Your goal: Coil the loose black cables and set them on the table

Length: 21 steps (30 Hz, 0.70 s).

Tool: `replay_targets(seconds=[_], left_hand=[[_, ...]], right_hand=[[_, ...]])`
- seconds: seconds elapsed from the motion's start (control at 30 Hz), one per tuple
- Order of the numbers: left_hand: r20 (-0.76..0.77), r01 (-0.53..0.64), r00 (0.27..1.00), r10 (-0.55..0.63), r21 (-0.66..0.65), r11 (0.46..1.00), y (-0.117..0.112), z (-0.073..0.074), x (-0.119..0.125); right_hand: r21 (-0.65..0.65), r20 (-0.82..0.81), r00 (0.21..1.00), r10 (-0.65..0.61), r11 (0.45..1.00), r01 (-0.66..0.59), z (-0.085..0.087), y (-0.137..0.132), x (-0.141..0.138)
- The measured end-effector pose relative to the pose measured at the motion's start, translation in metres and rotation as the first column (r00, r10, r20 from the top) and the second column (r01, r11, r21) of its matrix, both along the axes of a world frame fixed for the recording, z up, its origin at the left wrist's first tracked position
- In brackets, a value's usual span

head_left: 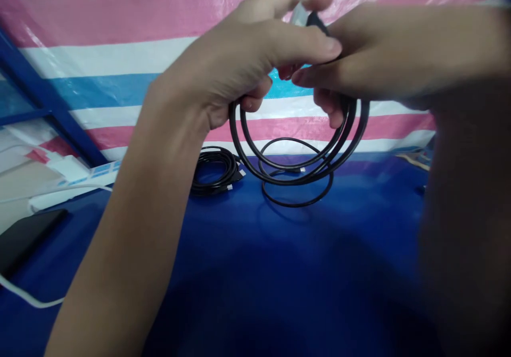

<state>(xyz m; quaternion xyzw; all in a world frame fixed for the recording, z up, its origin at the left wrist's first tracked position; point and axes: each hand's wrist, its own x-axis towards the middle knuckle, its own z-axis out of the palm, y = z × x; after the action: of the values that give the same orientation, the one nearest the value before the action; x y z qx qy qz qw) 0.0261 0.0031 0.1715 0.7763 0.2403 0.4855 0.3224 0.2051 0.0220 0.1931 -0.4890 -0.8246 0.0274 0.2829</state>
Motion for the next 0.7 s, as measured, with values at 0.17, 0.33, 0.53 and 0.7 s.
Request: replay_targets(seconds=[0.17,0.33,0.53,0.7], left_hand=[[0.098,-0.055,0.994,0.04,0.161,0.985,-0.001,0.002,0.007],[0.397,-0.007,0.918,0.0,0.016,1.0,0.005,0.009,-0.007],[0.383,-0.005,0.922,0.062,-0.148,0.989,0.006,0.014,-0.019],[0.464,0.076,0.883,0.066,-0.282,0.956,-0.007,0.019,-0.016]], right_hand=[[0.097,-0.122,0.982,0.145,0.986,-0.133,-0.007,-0.023,-0.029],[0.103,-0.631,0.719,0.29,0.951,-0.293,-0.011,-0.021,-0.029],[0.209,-0.593,0.712,0.376,0.926,-0.315,-0.018,-0.006,-0.024],[0.16,-0.64,0.67,0.375,0.919,-0.361,-0.016,-0.009,-0.025]])
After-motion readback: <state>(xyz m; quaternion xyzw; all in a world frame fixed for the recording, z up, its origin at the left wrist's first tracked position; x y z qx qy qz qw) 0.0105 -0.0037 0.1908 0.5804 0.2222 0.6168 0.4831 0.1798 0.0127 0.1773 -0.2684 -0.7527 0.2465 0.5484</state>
